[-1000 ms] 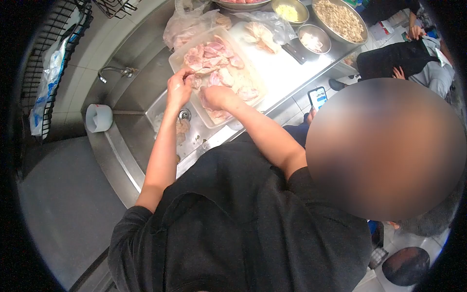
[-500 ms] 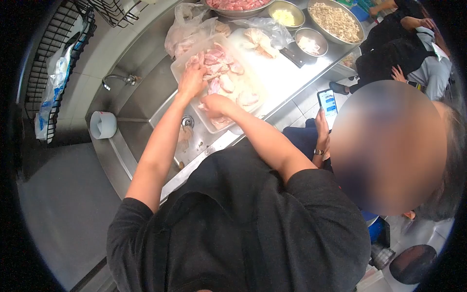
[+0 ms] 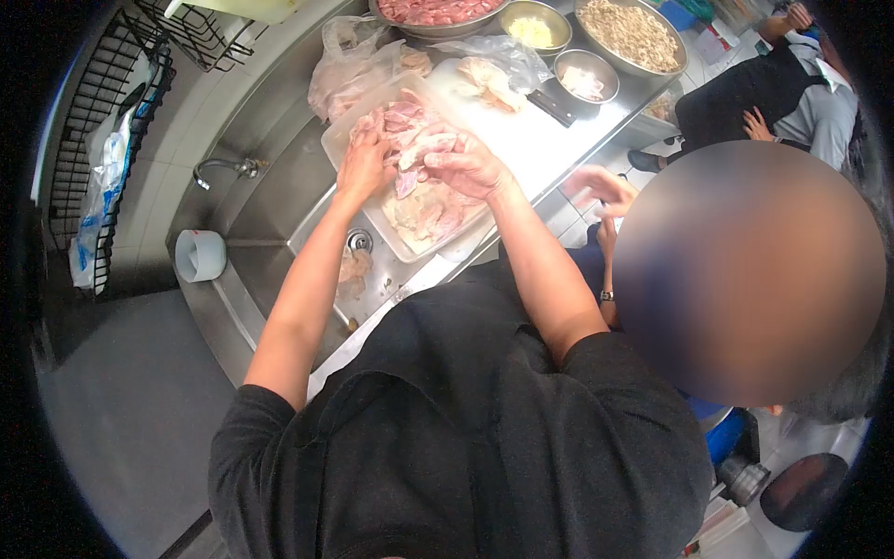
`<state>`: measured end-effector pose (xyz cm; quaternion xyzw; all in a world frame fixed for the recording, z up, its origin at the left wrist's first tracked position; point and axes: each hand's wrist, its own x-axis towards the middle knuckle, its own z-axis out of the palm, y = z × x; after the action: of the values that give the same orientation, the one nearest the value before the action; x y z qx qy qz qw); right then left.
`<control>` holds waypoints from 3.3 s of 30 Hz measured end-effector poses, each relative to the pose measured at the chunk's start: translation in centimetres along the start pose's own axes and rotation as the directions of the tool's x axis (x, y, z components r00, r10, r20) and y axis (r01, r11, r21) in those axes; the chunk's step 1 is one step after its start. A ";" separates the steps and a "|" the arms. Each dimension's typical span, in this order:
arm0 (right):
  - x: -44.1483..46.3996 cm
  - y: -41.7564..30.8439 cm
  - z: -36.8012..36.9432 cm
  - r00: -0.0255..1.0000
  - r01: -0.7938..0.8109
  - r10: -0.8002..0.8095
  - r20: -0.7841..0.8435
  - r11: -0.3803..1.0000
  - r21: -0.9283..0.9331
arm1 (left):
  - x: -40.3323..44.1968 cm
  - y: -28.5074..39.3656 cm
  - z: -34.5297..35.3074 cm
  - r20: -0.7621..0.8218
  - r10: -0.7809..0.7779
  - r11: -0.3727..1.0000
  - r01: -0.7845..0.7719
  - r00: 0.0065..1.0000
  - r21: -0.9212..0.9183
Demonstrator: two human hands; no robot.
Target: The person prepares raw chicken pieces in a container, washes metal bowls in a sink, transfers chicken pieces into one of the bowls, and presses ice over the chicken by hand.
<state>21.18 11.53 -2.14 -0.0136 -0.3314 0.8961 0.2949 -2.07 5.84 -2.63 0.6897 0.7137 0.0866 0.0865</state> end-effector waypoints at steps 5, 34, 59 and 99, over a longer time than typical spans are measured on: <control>0.0 -0.1 0.9 0.997 0.029 -0.037 0.067 0.992 0.121 | 0.0 0.2 -0.4 0.032 0.077 0.996 -0.078 0.997 0.031; -3.4 -5.5 2.0 0.895 0.276 -0.394 0.207 0.856 0.438 | -0.4 1.0 -0.4 0.037 0.007 0.999 -0.009 0.999 0.033; -4.5 -5.5 -3.6 0.905 0.372 -0.394 0.161 0.916 0.152 | 0.2 0.8 -0.7 0.081 -0.039 0.999 0.041 0.996 -0.019; -11.3 -10.9 -1.5 0.822 0.502 -0.549 0.148 0.823 0.267 | 0.1 -1.4 0.4 -0.118 -0.066 0.785 -0.022 0.991 -0.620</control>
<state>36.48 12.98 1.30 0.2095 -0.2529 0.8056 0.4931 -3.36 5.90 -3.34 0.6073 0.6579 0.3606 0.2611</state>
